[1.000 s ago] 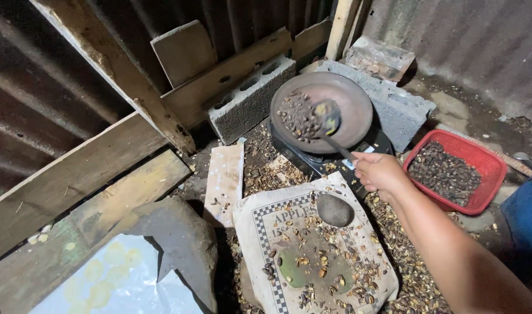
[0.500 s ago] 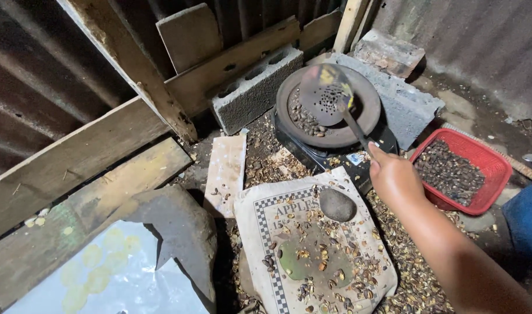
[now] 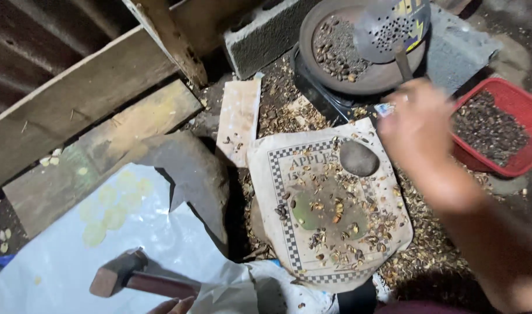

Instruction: Peel roasted seeds and flatten the kernels with a mallet on a flat surface to create thin disks.

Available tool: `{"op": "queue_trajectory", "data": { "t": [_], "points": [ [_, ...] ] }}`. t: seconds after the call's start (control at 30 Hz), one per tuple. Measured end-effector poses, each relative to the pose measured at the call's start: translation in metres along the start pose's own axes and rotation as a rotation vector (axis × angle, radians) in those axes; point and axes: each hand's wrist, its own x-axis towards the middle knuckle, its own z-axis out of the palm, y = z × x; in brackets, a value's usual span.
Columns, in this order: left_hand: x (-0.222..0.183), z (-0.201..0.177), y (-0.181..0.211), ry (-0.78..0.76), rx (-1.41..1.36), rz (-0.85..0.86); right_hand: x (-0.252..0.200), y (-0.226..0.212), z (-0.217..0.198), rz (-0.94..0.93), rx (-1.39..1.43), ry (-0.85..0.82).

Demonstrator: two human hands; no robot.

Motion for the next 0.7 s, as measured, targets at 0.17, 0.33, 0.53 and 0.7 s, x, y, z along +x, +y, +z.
{"op": "queue_trajectory", "data": {
  "t": [0.17,0.33,0.53,0.7],
  "points": [
    [0.007,-0.072,0.028,-0.09,0.161,0.145,-0.022,-0.101,0.009,-0.046,0.624,-0.856],
    [0.058,-0.153,0.08,-0.238,-0.07,0.58,-0.097,-0.105,0.054,-0.344,0.652,-0.849],
    [0.16,-0.245,0.2,-0.182,-0.498,0.104,-0.114,-0.055,0.043,-0.157,0.387,-0.371],
    [0.252,-0.142,0.241,0.299,-0.337,0.458,-0.098,-0.031,0.078,0.096,0.432,-0.466]
  ]
}}
